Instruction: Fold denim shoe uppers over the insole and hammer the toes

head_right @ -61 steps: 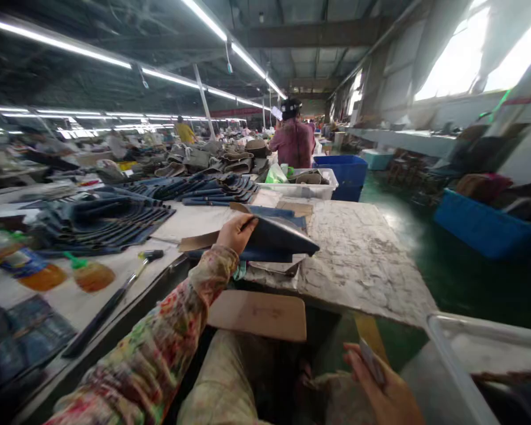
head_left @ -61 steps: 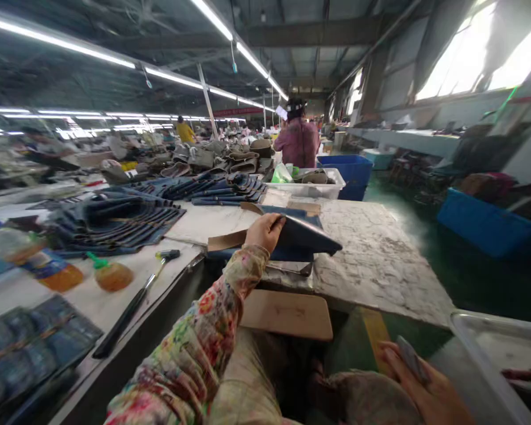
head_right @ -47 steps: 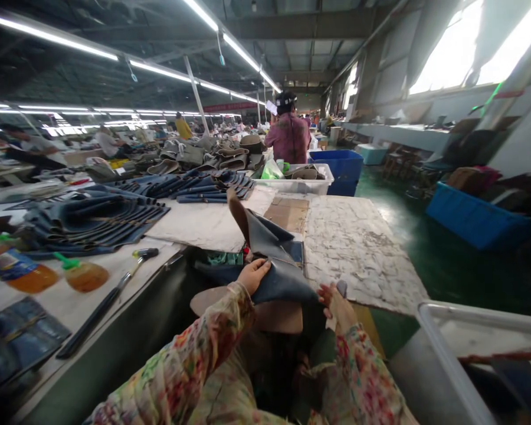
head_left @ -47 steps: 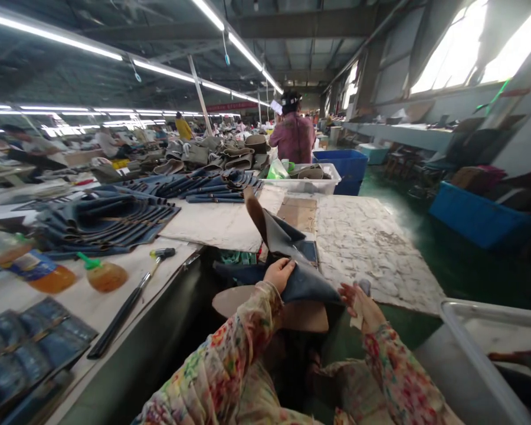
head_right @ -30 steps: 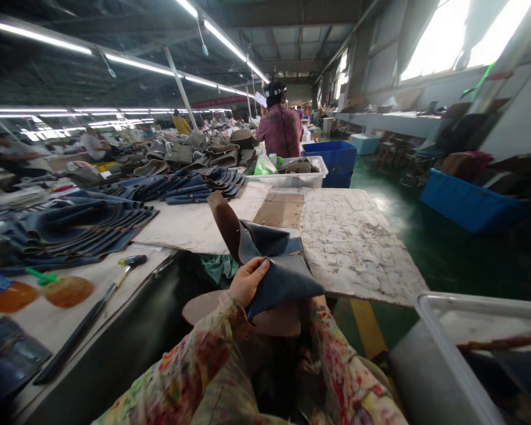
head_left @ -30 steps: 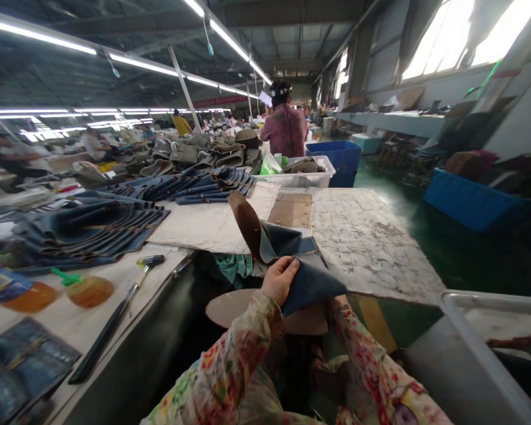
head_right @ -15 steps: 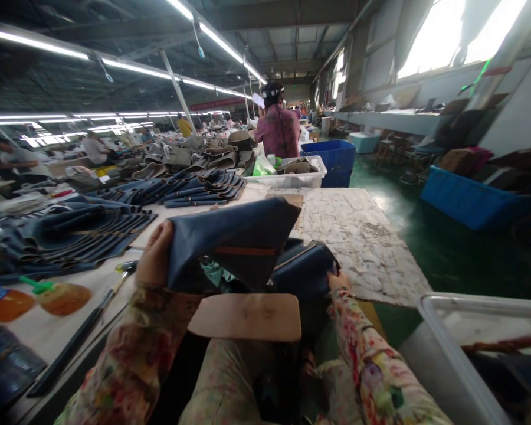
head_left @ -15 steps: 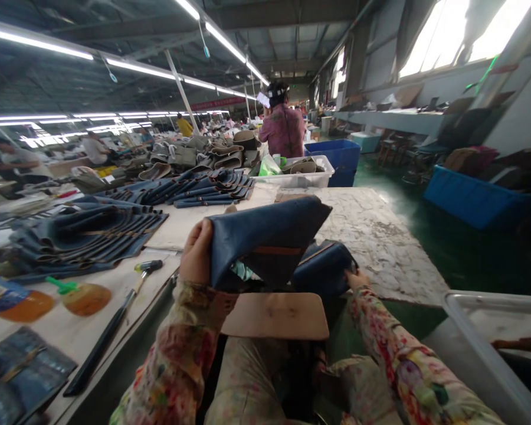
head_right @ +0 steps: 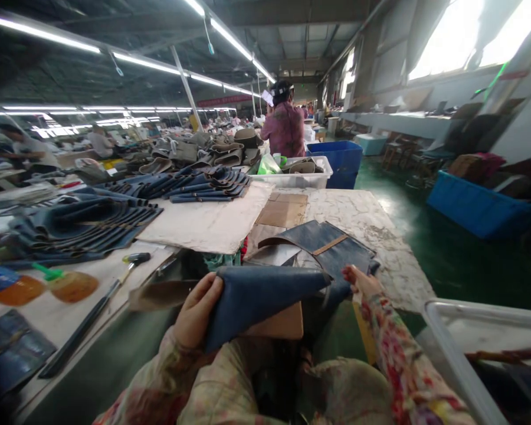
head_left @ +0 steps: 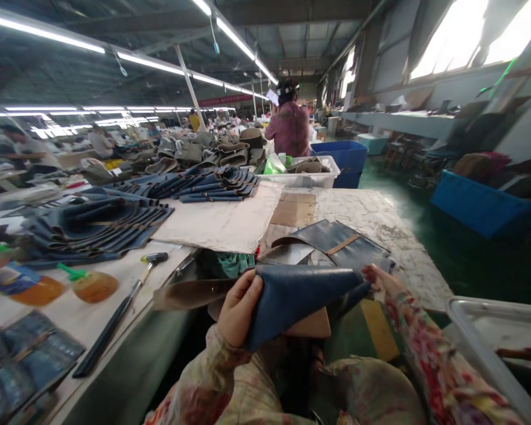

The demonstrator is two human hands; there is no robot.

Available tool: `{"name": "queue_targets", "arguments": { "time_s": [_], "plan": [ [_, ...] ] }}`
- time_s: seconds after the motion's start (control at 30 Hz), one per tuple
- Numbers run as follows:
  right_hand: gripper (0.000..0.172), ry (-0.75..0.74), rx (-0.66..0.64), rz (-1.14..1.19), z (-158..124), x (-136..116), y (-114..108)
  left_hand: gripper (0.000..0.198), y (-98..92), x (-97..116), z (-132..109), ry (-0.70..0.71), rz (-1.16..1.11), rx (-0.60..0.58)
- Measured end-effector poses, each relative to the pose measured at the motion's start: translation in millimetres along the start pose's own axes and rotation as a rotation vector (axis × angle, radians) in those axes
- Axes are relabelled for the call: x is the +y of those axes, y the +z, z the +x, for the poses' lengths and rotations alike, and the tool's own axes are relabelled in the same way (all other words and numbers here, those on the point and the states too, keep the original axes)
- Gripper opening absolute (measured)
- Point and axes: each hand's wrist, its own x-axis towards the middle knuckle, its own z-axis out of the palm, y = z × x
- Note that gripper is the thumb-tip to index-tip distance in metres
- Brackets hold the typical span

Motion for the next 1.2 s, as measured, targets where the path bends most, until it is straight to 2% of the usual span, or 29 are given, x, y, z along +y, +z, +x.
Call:
{"name": "queue_targets", "arguments": {
  "time_s": [0.13, 0.2, 0.27, 0.37, 0.43, 0.5, 0.53, 0.57, 0.6, 0.7, 0.77, 0.8, 0.83, 0.9, 0.97, 1.03, 1.1, 1.2],
  "plan": [
    [0.043, 0.165, -0.223, 0.002, -66, 35, 6, 0.033, 5.8, -7, -15, 0.098, 0.069, -0.078],
    [0.049, 0.198, -0.317, 0.074, -95, 41, 12, 0.026, 10.9, -9, -30, 0.195, 0.134, -0.217],
    [0.05, 0.173, -0.304, 0.18, -113, 34, 17, 0.024, 17.3, -16, -50, 0.3, 0.21, -0.424],
    [0.04, 0.161, -0.195, 0.23, -116, 16, 20, 0.022, 25.5, -40, -81, 0.39, 0.39, -0.745],
    [0.036, 0.193, -0.166, 0.198, -110, 10, 17, 0.021, 26.7, -58, -98, 0.386, 0.487, -0.948],
    [0.034, 0.213, -0.126, 0.144, -103, 14, 12, 0.024, 22.8, -65, -108, 0.339, 0.465, -1.167],
    [0.032, 0.207, -0.093, 0.11, -99, 19, 8, 0.026, 18.6, -63, -108, 0.306, 0.42, -1.23],
    [0.031, 0.195, -0.063, 0.075, -97, 25, 5, 0.029, 13.1, -57, -104, 0.272, 0.375, -1.232],
    [0.03, 0.178, -0.042, 0.047, -95, 32, 1, 0.031, 6.5, -48, -95, 0.232, 0.346, -1.17],
    [0.03, 0.132, -0.039, 0.044, -94, 47, -8, 0.03, -18.0, -24, -43, 0.18, 0.413, -0.667],
    [0.033, 0.123, -0.03, 0.072, -94, 50, -12, 0.028, -34.6, -24, 1, 0.131, 0.545, -0.298],
    [0.034, 0.127, -0.017, 0.068, -93, 49, -13, 0.025, -41.6, -30, 21, 0.06, 0.592, -0.173],
    [0.034, 0.135, -0.004, 0.046, -92, 47, -14, 0.02, -47.3, -39, 38, 0.014, 0.606, -0.116],
    [0.031, 0.14, 0.018, -0.046, -91, 42, -14, 0.014, -54.0, -60, 60, -0.057, 0.608, -0.073],
    [0.028, 0.112, 0.05, -0.178, -91, 34, -13, 0.019, -55.7, -79, 66, -0.097, 0.573, -0.07],
    [0.026, 0.04, 0.092, -0.326, -97, 24, -8, 0.022, -56.4, -88, 63, -0.104, 0.508, -0.062],
    [0.027, -0.035, 0.113, -0.484, -108, 7, 0, 0.025, -61.2, -85, 56, -0.083, 0.424, -0.044],
    [0.03, -0.167, 0.126, -0.721, -126, -34, 17, 0.034, -81.6, -57, 45, -0.035, 0.288, 0.008]
  ]
}}
